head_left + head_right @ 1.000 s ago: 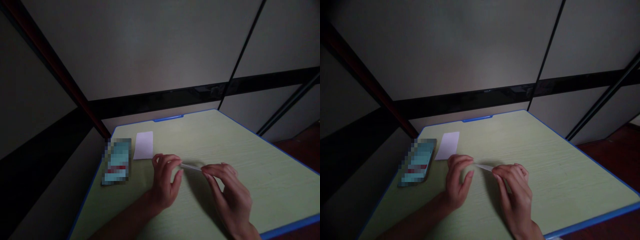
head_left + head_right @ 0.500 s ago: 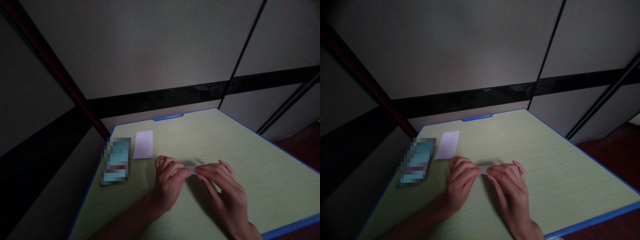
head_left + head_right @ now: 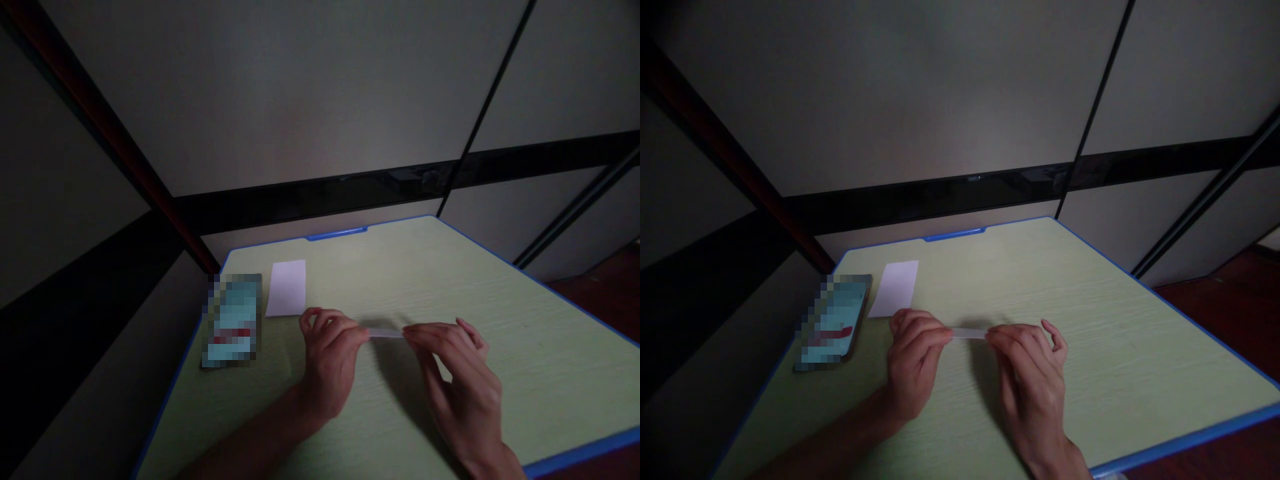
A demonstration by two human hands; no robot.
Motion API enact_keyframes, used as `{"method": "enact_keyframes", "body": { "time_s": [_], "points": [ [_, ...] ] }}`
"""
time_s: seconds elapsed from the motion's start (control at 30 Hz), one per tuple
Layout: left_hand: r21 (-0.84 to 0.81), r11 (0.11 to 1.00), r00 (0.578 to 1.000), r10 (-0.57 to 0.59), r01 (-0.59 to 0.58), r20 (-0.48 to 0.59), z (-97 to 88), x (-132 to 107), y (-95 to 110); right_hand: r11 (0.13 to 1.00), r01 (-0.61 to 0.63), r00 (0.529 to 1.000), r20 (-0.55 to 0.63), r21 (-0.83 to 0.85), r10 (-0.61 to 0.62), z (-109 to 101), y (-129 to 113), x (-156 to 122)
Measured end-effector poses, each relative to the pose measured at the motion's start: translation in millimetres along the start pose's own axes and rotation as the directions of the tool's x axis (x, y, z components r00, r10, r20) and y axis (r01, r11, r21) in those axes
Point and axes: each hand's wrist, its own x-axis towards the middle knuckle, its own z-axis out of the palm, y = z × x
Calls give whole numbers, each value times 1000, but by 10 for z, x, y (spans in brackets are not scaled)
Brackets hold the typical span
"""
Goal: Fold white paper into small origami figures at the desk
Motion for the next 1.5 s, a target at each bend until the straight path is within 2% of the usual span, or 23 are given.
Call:
{"method": "enact_keyframes", "body": {
  "time_s": [0.07, 0.17, 0.23, 0.33, 0.47, 0.57, 0.67, 0.8, 0.87, 0.93, 1.03, 1.17, 1.33, 1.43, 1.5],
  "points": [
    [25, 999, 997, -41, 42, -66, -8, -2, -67, 997, -78, 994, -85, -18, 76, -14, 38, -4],
    [40, 984, 975, -167, 175, -149, -10, 2, -160, 972, -233, 956, -177, 30, 235, -21, 95, -5],
    [-56, 965, 956, -260, 255, -136, 7, 6, -178, 957, -272, 947, -152, 100, 285, -8, 115, -1],
    [-261, 888, 918, -395, 379, -11, 50, 6, -139, 927, -294, 944, -82, 232, 319, 30, 110, 8],
    [-413, 697, 805, -557, 586, 203, 84, 6, -73, 783, -374, 911, 39, 498, 410, 81, 65, 14],
    [-464, 581, 733, -618, 669, 283, 83, 24, -56, 683, -413, 899, 148, 602, 413, 95, 31, 17],
    [-496, 476, 664, -672, 726, 329, 80, 47, -54, 682, -444, 892, 214, 581, 399, 81, 18, 26],
    [-508, 305, 551, -701, 805, 452, 91, 61, -57, 691, -461, 886, 235, 557, 401, 41, 35, 48],
    [-510, 253, 513, -718, 822, 471, 97, 66, -65, 699, -477, 878, 252, 533, 407, 20, 51, 63],
    [-524, 227, 497, -734, 821, 462, 97, 74, -79, 699, -495, 869, 291, 516, 400, 3, 64, 75],
    [-553, 220, 511, -732, 803, 451, 86, 83, -108, 718, -493, 867, 352, 491, 354, -12, 70, 84],
    [-497, 279, 513, -742, 822, 431, 76, 73, -136, 789, -435, 875, 410, 434, 258, -10, 54, 60],
    [-430, 331, 513, -742, 840, 432, 111, 30, -139, 857, -322, 909, 386, 403, 159, -4, 57, 15],
    [-407, 336, 509, -728, 849, 460, 135, 12, -131, 896, -255, 941, 308, 364, 142, 1, 76, 1],
    [-391, 335, 502, -713, 857, 489, 139, 11, -119, 897, -260, 943, 293, 357, 157, 4, 84, -2]
  ]
}}
